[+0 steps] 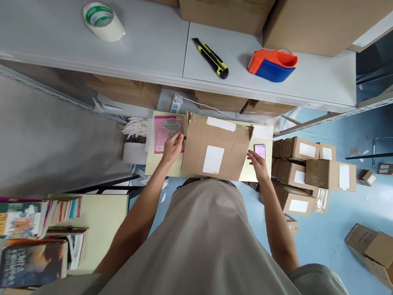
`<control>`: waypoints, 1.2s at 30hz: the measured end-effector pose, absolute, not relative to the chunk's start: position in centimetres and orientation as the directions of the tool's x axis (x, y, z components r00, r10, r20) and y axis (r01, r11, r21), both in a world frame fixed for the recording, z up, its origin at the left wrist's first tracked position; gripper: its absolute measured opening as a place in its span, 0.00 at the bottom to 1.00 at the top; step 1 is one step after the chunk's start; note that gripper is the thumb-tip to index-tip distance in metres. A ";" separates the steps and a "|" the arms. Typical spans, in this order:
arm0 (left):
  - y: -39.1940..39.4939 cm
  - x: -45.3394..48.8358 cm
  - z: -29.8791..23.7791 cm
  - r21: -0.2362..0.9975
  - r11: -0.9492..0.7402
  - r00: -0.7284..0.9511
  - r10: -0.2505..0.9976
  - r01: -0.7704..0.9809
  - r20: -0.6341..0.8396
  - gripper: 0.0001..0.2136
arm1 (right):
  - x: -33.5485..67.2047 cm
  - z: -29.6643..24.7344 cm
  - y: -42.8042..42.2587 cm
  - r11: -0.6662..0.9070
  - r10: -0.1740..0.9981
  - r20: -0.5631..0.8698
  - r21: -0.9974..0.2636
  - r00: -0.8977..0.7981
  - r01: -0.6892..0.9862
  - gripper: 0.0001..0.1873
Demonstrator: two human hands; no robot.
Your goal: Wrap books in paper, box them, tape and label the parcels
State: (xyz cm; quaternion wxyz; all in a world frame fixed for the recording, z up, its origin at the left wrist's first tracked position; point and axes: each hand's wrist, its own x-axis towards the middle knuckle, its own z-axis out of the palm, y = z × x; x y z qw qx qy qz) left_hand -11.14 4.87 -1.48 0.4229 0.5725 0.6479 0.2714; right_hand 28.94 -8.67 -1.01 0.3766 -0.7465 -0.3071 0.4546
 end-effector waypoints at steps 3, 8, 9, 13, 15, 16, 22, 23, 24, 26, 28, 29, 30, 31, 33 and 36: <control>3.6 -10.9 0.3 0.899 0.167 -0.015 0.984 0.404 -0.176 0.31 | 29.6 0.7 -10.0 -0.472 0.832 -0.388 -0.871 0.397 0.137 0.43; 1.1 -9.4 1.5 0.933 0.210 -0.061 0.978 0.293 -0.201 0.35 | 30.7 2.4 -10.8 -0.412 0.858 -0.366 -0.910 0.361 0.057 0.44; 0.6 -9.0 1.2 0.932 0.228 -0.065 0.974 0.281 -0.218 0.34 | 30.9 2.4 -10.7 -0.414 0.855 -0.375 -0.910 0.359 0.035 0.45; -1.2 -7.6 -1.0 0.906 0.382 -0.090 0.924 0.181 -0.371 0.23 | 31.2 1.7 -10.0 -0.487 0.839 -0.450 -0.872 0.304 0.053 0.46; -1.9 -6.9 -2.0 0.871 0.466 -0.136 0.884 0.157 -0.448 0.18 | 31.2 1.3 -9.7 -0.524 0.835 -0.480 -0.843 0.269 0.122 0.39; -2.3 -6.7 -2.4 0.860 0.488 -0.156 0.871 0.152 -0.467 0.17 | 31.3 1.1 -9.7 -0.533 0.834 -0.486 -0.833 0.262 0.150 0.34; -4.2 -7.1 -2.3 0.873 0.419 -0.227 0.902 0.249 -0.368 0.27 | 32.9 1.1 -9.3 -0.517 0.838 -0.449 -0.835 0.309 0.190 0.25; -4.5 -7.5 -2.2 0.869 0.419 -0.267 0.897 0.264 -0.352 0.28 | 33.4 1.2 -9.2 -0.508 0.841 -0.435 -0.839 0.322 0.194 0.28; -4.7 -8.0 -2.1 0.866 0.422 -0.308 0.889 0.268 -0.338 0.29 | 33.9 1.5 -9.0 -0.491 0.846 -0.410 -0.849 0.341 0.196 0.31; -5.1 -9.0 -1.9 0.870 0.422 -0.368 0.874 0.256 -0.316 0.30 | 34.7 2.3 -8.6 -0.427 0.863 -0.327 -0.880 0.385 0.209 0.33; -5.4 -10.0 -2.0 0.879 0.410 -0.389 0.871 0.242 -0.299 0.30 | 34.9 3.5 -8.1 -0.339 0.883 -0.219 -0.910 0.416 0.241 0.33; -5.4 -10.5 -2.0 0.884 0.403 -0.389 0.873 0.236 -0.294 0.29 | 34.8 4.3 -7.8 -0.295 0.890 -0.166 -0.920 0.424 0.260 0.32; -5.3 -11.0 -2.1 0.888 0.397 -0.387 0.875 0.230 -0.291 0.28 | 34.4 5.1 -7.4 -0.256 0.896 -0.119 -0.926 0.428 0.278 0.31; -5.2 -11.6 -2.2 0.891 0.393 -0.383 0.877 0.225 -0.290 0.27 | 33.8 6.0 -7.1 -0.221 0.899 -0.077 -0.930 0.431 0.295 0.31; -4.6 -12.6 -2.4 0.890 0.394 -0.371 0.881 0.229 -0.294 0.24 | 31.8 8.0 -6.5 -0.154 0.901 0.004 -0.932 0.434 0.329 0.30; -3.5 -14.4 -2.7 0.875 0.402 -0.358 0.886 0.272 -0.295 0.21 | 27.1 11.0 -6.0 -0.072 0.906 0.107 -0.914 0.409 0.399 0.27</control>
